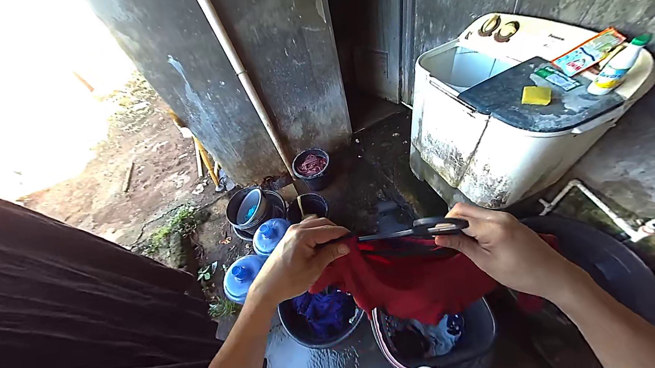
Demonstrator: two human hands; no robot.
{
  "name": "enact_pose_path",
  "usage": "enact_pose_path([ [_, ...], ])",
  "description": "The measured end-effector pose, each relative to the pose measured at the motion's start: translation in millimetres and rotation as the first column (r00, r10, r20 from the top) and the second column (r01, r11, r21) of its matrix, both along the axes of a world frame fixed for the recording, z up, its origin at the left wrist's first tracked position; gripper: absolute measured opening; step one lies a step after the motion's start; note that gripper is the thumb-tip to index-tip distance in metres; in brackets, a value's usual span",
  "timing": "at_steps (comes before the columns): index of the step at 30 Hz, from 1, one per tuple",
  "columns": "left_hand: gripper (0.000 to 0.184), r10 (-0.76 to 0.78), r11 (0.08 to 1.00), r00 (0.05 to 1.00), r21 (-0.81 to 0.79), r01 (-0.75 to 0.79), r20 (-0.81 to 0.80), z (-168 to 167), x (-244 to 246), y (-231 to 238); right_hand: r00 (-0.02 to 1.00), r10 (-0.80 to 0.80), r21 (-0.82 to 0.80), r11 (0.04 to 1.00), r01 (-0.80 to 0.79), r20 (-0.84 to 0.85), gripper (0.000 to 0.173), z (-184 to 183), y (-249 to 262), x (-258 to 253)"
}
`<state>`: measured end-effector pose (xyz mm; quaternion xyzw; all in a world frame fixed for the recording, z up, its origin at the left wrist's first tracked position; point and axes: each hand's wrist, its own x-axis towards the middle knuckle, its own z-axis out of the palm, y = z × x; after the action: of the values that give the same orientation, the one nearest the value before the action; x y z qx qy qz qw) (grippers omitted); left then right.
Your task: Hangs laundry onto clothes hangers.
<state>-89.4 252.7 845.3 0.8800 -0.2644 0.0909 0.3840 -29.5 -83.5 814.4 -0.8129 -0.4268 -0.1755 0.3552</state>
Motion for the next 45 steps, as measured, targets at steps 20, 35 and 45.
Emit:
enact_pose_path([
  [20, 0.02, 0.008, 0.936, 0.99, -0.35, 0.041, 0.138, 0, 7, 16, 0.999, -0.011, 0.219, 0.976, 0.019, -0.038, 0.022, 23, -59, 27],
  [35, 0.033, 0.064, 0.998, 0.969, -0.008, -0.064, 0.24, 40, 2, -9, 0.894, 0.16, 0.068, 0.987, -0.144, -0.418, 0.023, 90, -8, 17],
  [45, 0.02, 0.091, 0.995, 0.969, -0.057, -0.08, 0.23, 52, 7, -15, 0.912, 0.196, 0.076, 0.981, -0.181, -0.359, 0.022, 115, -4, 9],
])
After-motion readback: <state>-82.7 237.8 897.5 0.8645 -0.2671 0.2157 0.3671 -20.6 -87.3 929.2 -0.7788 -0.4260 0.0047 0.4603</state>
